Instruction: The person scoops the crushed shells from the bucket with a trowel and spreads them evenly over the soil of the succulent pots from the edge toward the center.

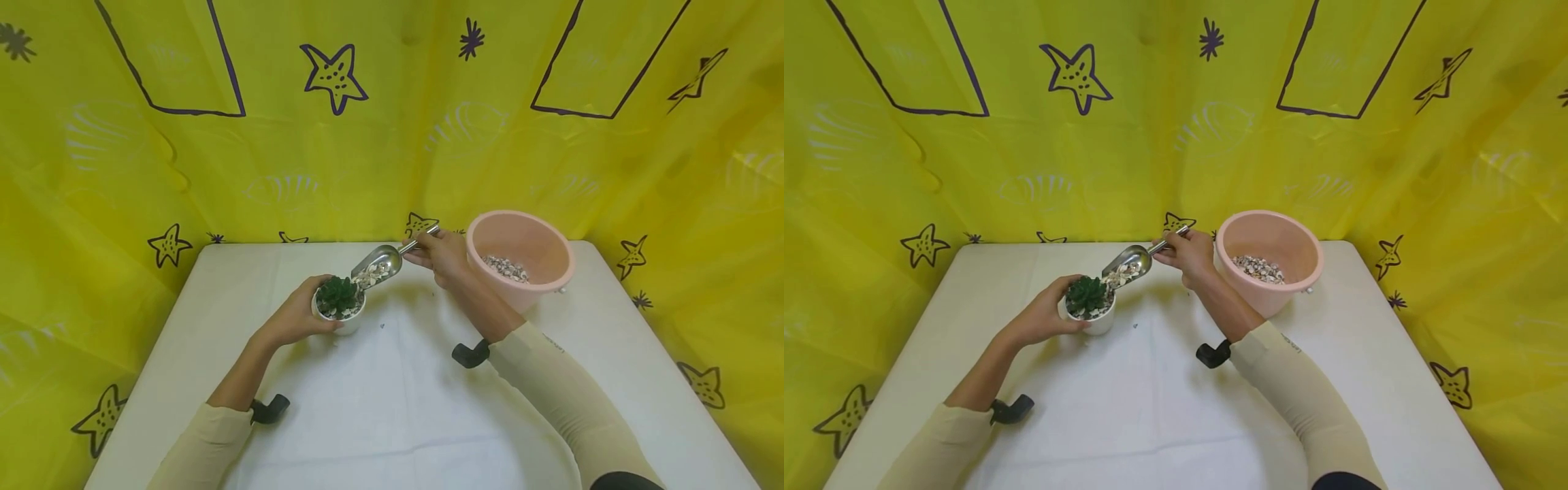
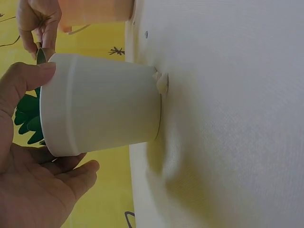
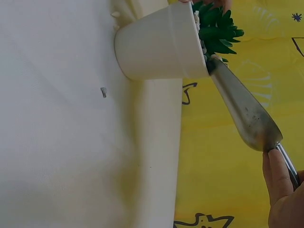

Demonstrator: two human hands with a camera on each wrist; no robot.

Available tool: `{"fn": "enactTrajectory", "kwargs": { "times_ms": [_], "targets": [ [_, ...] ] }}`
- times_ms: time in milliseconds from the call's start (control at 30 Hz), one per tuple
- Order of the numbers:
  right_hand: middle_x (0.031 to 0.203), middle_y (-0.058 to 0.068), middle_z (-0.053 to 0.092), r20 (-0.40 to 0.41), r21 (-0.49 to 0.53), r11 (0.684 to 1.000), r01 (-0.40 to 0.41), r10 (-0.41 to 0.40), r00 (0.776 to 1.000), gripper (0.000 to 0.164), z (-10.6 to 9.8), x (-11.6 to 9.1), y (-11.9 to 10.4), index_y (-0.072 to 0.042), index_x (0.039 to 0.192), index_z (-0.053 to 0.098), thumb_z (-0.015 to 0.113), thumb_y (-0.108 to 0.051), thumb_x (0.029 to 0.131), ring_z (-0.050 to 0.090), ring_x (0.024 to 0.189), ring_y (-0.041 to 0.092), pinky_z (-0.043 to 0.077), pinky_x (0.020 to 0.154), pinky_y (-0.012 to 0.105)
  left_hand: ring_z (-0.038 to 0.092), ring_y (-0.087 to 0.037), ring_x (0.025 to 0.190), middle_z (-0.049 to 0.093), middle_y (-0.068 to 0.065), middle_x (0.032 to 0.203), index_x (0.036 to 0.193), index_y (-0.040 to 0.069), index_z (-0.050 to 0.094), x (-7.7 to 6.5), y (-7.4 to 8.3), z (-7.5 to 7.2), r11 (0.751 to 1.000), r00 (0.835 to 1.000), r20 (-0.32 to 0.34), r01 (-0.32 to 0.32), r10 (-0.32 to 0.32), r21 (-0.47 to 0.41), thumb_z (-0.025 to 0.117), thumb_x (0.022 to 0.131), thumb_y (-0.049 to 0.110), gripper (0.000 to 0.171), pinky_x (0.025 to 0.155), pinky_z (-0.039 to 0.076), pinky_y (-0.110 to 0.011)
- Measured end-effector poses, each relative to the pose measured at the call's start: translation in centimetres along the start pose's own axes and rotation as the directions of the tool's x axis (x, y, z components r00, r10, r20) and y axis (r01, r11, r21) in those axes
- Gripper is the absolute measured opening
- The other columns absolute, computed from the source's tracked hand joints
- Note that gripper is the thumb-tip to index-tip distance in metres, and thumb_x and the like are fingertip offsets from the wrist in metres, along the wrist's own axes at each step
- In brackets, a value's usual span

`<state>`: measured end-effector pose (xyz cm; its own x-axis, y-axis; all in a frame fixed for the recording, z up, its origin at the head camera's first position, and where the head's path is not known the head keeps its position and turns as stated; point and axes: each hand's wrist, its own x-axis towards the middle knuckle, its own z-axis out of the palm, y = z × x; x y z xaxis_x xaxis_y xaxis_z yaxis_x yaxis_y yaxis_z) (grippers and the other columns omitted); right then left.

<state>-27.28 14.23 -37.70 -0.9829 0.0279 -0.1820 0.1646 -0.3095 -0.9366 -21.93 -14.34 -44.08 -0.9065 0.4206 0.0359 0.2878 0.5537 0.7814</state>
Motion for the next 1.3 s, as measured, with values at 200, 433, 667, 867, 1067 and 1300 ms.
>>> {"fn": "enactTrajectory", "kwargs": {
  "times_ms": [200, 433, 667, 867, 1067, 1300],
  "targets": [
    [0.117, 0.037, 0.053, 0.007, 0.011, 1.000, -0.001, 0.001, 1.000, 0.014, -0.02, 0.10, -0.13, 0.011, 0.102, 0.050, 0.052, -0.001, 0.095, 0.069, 0.079, 0.025, 0.054, 0.075, 0.034, 0.035, -0.031, 0.129, 0.037, -0.014, 0.142, 0.143, 0.007, 0.032, 0.07, -0.18, 0.06, 1.000, 1.000, 0.001, -0.011, 0.011, -0.012, 0.082, 0.069, 0.026, 0.092, 0.104, 0.030, -0.052],
    [0.111, 0.034, 0.057, -0.001, 0.009, 1.000, -0.006, 0.006, 1.000, 0.012, 0.07, 0.04, -0.29, 0.010, 0.100, 0.051, 0.052, -0.001, 0.095, 0.069, 0.079, 0.025, 0.054, 0.075, 0.034, 0.033, -0.032, 0.131, 0.035, -0.015, 0.143, 0.144, 0.007, 0.029, 0.08, -0.10, 0.10, 1.000, 1.000, 0.009, -0.015, 0.015, -0.013, 0.082, 0.070, 0.026, 0.093, 0.105, 0.029, -0.052],
    [0.111, 0.034, 0.057, 0.003, 0.010, 1.000, 0.003, -0.003, 1.000, 0.007, 0.05, 0.08, -0.34, 0.006, 0.093, 0.052, 0.053, -0.001, 0.094, 0.069, 0.080, 0.026, 0.054, 0.076, 0.035, 0.034, -0.029, 0.130, 0.036, -0.012, 0.140, 0.141, 0.009, 0.031, 0.08, -0.28, 0.31, 0.999, 0.999, -0.029, 0.019, -0.020, -0.040, 0.085, 0.064, 0.044, 0.101, 0.104, 0.030, -0.051],
    [0.111, 0.034, 0.058, 0.004, 0.008, 1.000, 0.011, -0.011, 1.000, 0.006, 0.12, 0.11, -0.44, 0.006, 0.093, 0.052, 0.053, 0.000, 0.094, 0.069, 0.082, 0.027, 0.054, 0.076, 0.035, 0.036, -0.030, 0.128, 0.039, -0.013, 0.138, 0.138, 0.006, 0.034, 0.06, -0.26, 0.34, 0.999, 0.997, -0.054, 0.045, -0.046, -0.028, 0.085, 0.062, 0.048, 0.100, 0.104, 0.031, -0.051],
    [0.110, 0.033, 0.058, -0.002, 0.005, 1.000, 0.008, -0.008, 1.000, 0.007, 0.15, 0.18, -0.48, 0.006, 0.093, 0.052, 0.053, -0.001, 0.094, 0.069, 0.084, 0.028, 0.054, 0.075, 0.035, 0.036, -0.032, 0.129, 0.039, -0.014, 0.139, 0.139, 0.004, 0.035, 0.09, -0.05, 0.09, 0.999, 0.999, -0.036, 0.016, -0.017, -0.029, 0.086, 0.065, 0.039, 0.097, 0.104, 0.031, -0.052],
    [0.114, 0.034, 0.056, 0.006, -0.005, 1.000, -0.004, 0.004, 1.000, 0.008, 0.11, 0.20, -0.31, 0.005, 0.094, 0.052, 0.054, -0.002, 0.094, 0.068, 0.088, 0.030, 0.054, 0.076, 0.035, 0.033, -0.032, 0.131, 0.038, -0.013, 0.142, 0.141, 0.009, 0.035, 0.05, -0.40, -0.09, 1.000, 1.000, -0.008, 0.001, -0.001, -0.016, 0.085, 0.067, 0.036, 0.093, 0.105, 0.030, -0.052]
  ]
}}
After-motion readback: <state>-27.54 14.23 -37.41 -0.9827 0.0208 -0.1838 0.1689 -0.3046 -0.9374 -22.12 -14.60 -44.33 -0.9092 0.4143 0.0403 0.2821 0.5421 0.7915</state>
